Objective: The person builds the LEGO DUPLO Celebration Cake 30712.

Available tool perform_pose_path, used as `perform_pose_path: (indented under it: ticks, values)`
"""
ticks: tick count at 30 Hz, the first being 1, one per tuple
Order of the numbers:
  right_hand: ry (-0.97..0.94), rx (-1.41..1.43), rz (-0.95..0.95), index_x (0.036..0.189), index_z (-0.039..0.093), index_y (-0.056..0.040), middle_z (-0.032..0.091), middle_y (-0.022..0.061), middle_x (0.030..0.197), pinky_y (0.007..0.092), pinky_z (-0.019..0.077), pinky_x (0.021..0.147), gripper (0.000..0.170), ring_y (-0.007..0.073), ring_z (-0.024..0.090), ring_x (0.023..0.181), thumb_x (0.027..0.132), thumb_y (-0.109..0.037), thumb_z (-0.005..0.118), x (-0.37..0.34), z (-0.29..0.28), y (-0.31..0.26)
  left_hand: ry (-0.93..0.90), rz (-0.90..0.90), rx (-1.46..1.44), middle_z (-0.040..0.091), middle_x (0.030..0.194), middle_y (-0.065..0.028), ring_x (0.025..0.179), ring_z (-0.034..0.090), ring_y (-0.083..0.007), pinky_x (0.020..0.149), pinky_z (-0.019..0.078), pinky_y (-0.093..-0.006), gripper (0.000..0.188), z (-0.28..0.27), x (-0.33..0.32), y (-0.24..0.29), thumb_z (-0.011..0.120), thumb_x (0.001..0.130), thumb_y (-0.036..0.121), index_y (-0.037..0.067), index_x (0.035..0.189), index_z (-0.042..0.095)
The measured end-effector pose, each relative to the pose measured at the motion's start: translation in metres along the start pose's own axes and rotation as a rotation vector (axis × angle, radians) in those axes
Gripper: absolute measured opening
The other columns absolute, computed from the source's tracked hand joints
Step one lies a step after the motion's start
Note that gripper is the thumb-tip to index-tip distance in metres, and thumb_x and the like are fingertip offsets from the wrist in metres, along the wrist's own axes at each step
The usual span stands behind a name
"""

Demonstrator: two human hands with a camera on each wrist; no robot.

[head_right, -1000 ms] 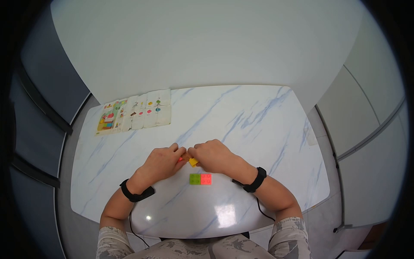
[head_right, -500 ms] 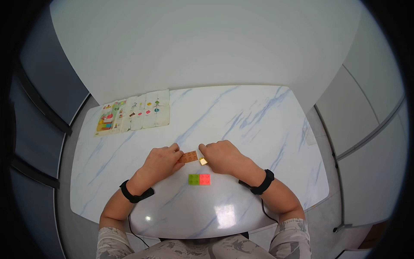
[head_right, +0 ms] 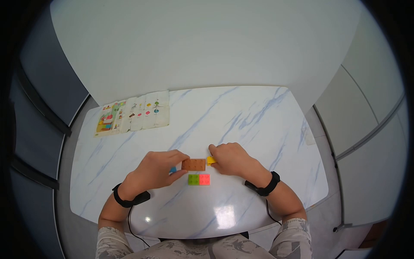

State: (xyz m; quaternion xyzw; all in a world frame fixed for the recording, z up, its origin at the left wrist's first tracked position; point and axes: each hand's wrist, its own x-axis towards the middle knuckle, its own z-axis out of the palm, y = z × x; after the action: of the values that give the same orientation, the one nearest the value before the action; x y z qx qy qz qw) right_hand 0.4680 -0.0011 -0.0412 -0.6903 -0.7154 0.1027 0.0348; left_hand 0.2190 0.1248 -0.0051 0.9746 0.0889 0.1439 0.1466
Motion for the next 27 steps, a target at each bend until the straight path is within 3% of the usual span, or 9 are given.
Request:
perform_pose_path:
  ticks: [5, 10, 16, 19, 25, 27]
  values:
    - [0.011, 0.016, -0.019, 0.105, 0.063, -0.0047, 0.072, 0.0145, 0.081, 0.0462, 0.0551, 0.069, 0.031, 0.0365, 0.071, 0.077, 0.09, -0.026, 0.08, -0.001, 0.0, -0.001, -0.15, 0.104, 0.017, 0.071, 0.093, 0.0002, 0.077, 0.071, -0.0217, 0.065, 0.0575, -0.0335, 0.027, 0.014, -0.005, 0.012, 0.082, 0.088, 0.025, 0.012, 0.109, 0.072]
    - [-0.001, 0.027, -0.034, 0.111, 0.065, -0.0044, 0.074, 0.0147, 0.083, 0.0458, 0.0555, 0.069, 0.034, 0.0363, 0.072, 0.079, 0.091, -0.027, 0.08, -0.003, -0.003, -0.003, -0.144, 0.135, 0.053, 0.069, 0.089, -0.0003, 0.075, 0.07, -0.0208, 0.064, 0.0567, -0.0339, 0.026, 0.029, -0.007, 0.007, 0.082, 0.087, 0.026, 0.013, 0.107, 0.072]
    - [0.11, 0.11, -0.023, 0.103, 0.063, -0.0031, 0.071, 0.0153, 0.08, 0.047, 0.0553, 0.067, 0.042, 0.0376, 0.072, 0.076, 0.091, -0.039, 0.081, -0.025, -0.029, -0.02, -0.111, 0.15, 0.061, 0.067, 0.087, -0.0004, 0.073, 0.07, -0.0208, 0.063, 0.056, -0.034, 0.025, 0.03, -0.007, 0.008, 0.082, 0.087, 0.027, 0.012, 0.105, 0.071]
    - [0.053, 0.202, -0.149, 0.103, 0.062, -0.0032, 0.07, 0.0147, 0.078, 0.0469, 0.0549, 0.065, 0.047, 0.0378, 0.072, 0.073, 0.091, -0.045, 0.081, -0.038, -0.043, -0.034, -0.092, 0.15, 0.054, 0.066, 0.086, -0.0004, 0.073, 0.069, -0.0204, 0.061, 0.0554, -0.0336, 0.024, 0.03, -0.006, 0.01, 0.082, 0.088, 0.028, 0.012, 0.102, 0.07]
    - [-0.058, 0.043, -0.181, 0.101, 0.066, -0.0048, 0.07, 0.0112, 0.077, 0.0441, 0.0555, 0.063, 0.045, 0.0332, 0.071, 0.069, 0.092, -0.047, 0.078, -0.033, -0.009, -0.042, -0.084, 0.15, 0.083, 0.066, 0.084, -0.0002, 0.071, 0.069, -0.0201, 0.06, 0.0549, -0.0333, 0.024, 0.035, -0.007, 0.009, 0.082, 0.088, 0.029, 0.012, 0.098, 0.069]
    - [0.033, 0.047, -0.204, 0.098, 0.064, -0.0048, 0.069, 0.0111, 0.077, 0.0444, 0.0558, 0.063, 0.04, 0.0328, 0.071, 0.069, 0.092, -0.042, 0.078, -0.032, 0.001, -0.04, -0.077, 0.142, 0.084, 0.066, 0.083, -0.0003, 0.071, 0.069, -0.0202, 0.061, 0.0549, -0.0334, 0.024, 0.036, -0.007, 0.009, 0.082, 0.088, 0.03, 0.012, 0.097, 0.069]
